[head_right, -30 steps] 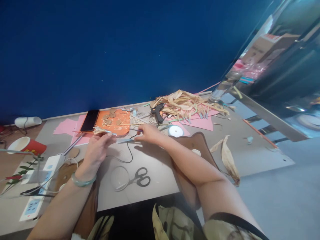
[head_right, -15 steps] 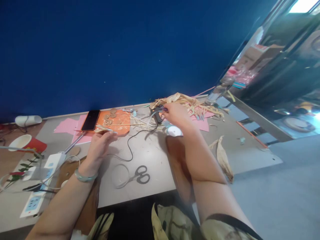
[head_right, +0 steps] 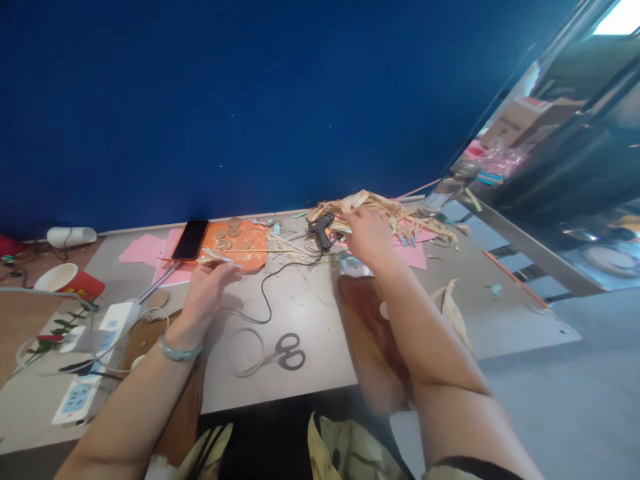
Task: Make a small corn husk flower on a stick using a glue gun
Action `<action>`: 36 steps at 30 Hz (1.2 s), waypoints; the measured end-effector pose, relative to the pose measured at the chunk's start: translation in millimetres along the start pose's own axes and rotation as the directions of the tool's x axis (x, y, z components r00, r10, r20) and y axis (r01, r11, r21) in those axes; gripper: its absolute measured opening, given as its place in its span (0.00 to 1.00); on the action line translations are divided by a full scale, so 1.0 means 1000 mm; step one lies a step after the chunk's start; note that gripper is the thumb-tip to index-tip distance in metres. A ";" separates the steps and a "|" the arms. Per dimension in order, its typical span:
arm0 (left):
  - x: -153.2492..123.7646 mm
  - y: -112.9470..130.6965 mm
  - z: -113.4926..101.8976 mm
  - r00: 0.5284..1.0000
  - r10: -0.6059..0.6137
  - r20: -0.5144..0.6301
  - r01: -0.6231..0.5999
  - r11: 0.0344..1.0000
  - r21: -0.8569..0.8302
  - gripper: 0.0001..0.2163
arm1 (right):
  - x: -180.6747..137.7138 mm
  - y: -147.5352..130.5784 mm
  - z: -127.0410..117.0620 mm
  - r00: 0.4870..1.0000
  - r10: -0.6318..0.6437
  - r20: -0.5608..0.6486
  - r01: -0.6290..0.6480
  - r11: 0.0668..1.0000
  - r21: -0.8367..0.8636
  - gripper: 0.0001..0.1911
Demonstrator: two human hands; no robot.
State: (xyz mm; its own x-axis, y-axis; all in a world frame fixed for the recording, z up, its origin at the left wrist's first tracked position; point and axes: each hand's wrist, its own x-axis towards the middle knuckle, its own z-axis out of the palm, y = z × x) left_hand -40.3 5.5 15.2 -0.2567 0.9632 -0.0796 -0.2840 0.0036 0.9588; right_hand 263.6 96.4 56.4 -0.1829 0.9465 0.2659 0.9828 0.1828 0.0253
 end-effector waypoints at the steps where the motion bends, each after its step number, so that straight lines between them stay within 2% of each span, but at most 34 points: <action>1: -0.001 0.001 0.000 1.000 0.006 0.003 -0.006 1.000 0.014 0.10 | 0.000 -0.014 -0.006 0.994 -0.065 -0.084 0.074 0.992 0.099 0.12; 3: -0.001 0.001 0.000 1.000 0.021 0.013 -0.021 0.999 0.030 0.10 | 0.002 -0.042 -0.014 0.971 -0.132 -0.201 0.190 0.935 0.299 0.08; 5: -0.001 0.002 0.000 1.000 0.028 0.013 -0.028 0.999 0.029 0.10 | 0.004 -0.067 -0.019 0.957 -0.183 -0.224 0.275 0.815 0.510 0.06; 7: 0.000 0.002 -0.001 1.000 0.025 0.003 -0.025 0.999 0.022 0.10 | 0.007 -0.085 -0.021 0.966 -0.193 -0.171 0.257 0.665 0.701 0.06; 9: 0.000 0.002 0.000 1.000 0.019 -0.001 -0.019 1.000 0.025 0.10 | 0.011 -0.094 -0.020 0.975 -0.204 -0.086 0.189 0.561 0.806 0.12; 11: 0.000 0.002 0.000 1.000 0.014 0.000 -0.014 0.999 0.038 0.10 | 0.013 -0.099 -0.017 0.975 -0.217 -0.043 0.158 0.543 0.825 0.19; 12: 0.000 0.003 0.000 1.000 0.012 0.001 -0.012 0.999 0.045 0.10 | 0.012 -0.101 -0.015 0.972 -0.226 -0.058 0.178 0.560 0.809 0.19; 14: -0.001 0.003 0.001 1.000 0.020 0.012 -0.021 0.999 0.048 0.10 | 0.008 -0.104 -0.010 0.955 -0.267 -0.133 0.271 0.588 0.762 0.12; 15: -0.002 0.002 0.001 0.999 0.032 0.023 -0.033 0.998 0.045 0.10 | 0.004 -0.107 -0.006 0.938 -0.305 -0.167 0.321 0.577 0.751 0.14; 17: -0.003 0.002 0.001 0.998 0.055 0.044 -0.057 0.998 0.040 0.10 | -0.006 -0.116 0.002 0.902 -0.392 -0.181 0.370 0.486 0.792 0.33; 18: -0.003 0.001 0.000 0.997 0.062 0.047 -0.064 0.997 0.039 0.10 | -0.011 -0.121 0.007 0.892 -0.417 -0.173 0.357 0.419 0.835 0.39; 21: -0.004 -0.001 0.000 0.997 0.070 0.036 -0.070 0.997 0.023 0.10 | -0.024 -0.137 0.021 0.910 -0.375 -0.180 0.285 0.247 0.926 0.42; 24: -0.005 -0.002 0.001 0.993 0.105 0.051 -0.105 0.994 -0.006 0.08 | -0.033 -0.150 0.030 0.939 -0.275 -0.205 0.250 0.141 0.958 0.39; 26: -0.006 -0.002 0.001 0.990 0.129 0.060 -0.129 0.992 -0.004 0.07 | -0.037 -0.155 0.032 0.951 -0.223 -0.215 0.247 0.126 0.961 0.37; 29: -0.006 -0.002 0.001 0.989 0.135 0.059 -0.136 0.991 0.014 0.07 | -0.040 -0.156 0.033 0.961 -0.162 -0.224 0.249 0.156 0.956 0.35; 36: -0.007 -0.005 -0.001 0.991 0.116 0.064 -0.120 0.991 0.061 0.08 | -0.042 -0.156 0.033 0.970 -0.104 -0.220 0.237 0.197 0.951 0.26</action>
State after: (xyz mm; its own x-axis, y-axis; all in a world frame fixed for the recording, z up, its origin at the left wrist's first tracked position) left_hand -37.6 -1.6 11.1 -0.2278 0.9724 0.0495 -0.1941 -0.0951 0.9764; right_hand 116.8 37.0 9.0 -0.2742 0.8407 0.4669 0.1273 0.5129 -0.8489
